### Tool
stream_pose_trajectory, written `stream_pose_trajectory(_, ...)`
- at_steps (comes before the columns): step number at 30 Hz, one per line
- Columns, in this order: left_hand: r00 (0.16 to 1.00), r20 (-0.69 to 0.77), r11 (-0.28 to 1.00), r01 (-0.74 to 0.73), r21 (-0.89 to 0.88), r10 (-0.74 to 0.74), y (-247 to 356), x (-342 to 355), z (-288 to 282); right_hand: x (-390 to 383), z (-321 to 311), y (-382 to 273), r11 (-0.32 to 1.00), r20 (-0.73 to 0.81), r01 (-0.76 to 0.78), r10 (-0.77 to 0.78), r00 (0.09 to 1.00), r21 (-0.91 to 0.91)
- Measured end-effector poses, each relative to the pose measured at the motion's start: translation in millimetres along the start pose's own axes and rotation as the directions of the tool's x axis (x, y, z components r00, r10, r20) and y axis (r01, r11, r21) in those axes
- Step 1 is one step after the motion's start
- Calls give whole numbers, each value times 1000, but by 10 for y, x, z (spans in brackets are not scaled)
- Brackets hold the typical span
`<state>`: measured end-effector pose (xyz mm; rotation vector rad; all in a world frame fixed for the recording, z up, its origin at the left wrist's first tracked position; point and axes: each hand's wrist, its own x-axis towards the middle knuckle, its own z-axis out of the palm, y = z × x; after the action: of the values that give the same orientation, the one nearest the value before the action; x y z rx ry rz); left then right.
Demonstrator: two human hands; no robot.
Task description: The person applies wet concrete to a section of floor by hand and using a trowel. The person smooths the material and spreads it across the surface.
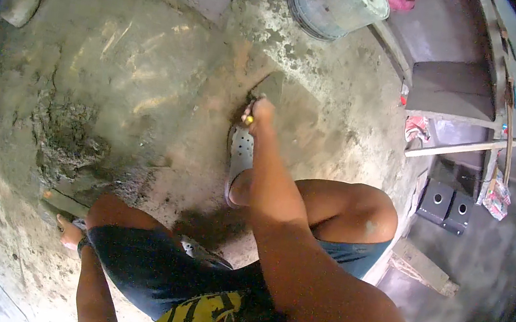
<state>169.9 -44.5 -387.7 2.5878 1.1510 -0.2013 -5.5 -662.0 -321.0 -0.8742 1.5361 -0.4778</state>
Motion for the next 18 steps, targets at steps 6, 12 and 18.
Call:
stream_pose_trajectory(6,979,-179,994,-103,-38,94,-283,401,55,654,474,-119,991,237,-101,120,964,-88)
stream_pose_trajectory(12,992,-130,997,-12,-75,2,40,62,-146,1346,1207,-957,965,380,78,23,925,-250)
stream_pose_trajectory(18,980,-194,995,15,-97,-34,-7,187,-171,1188,1780,-841,995,425,53,-13,905,-83)
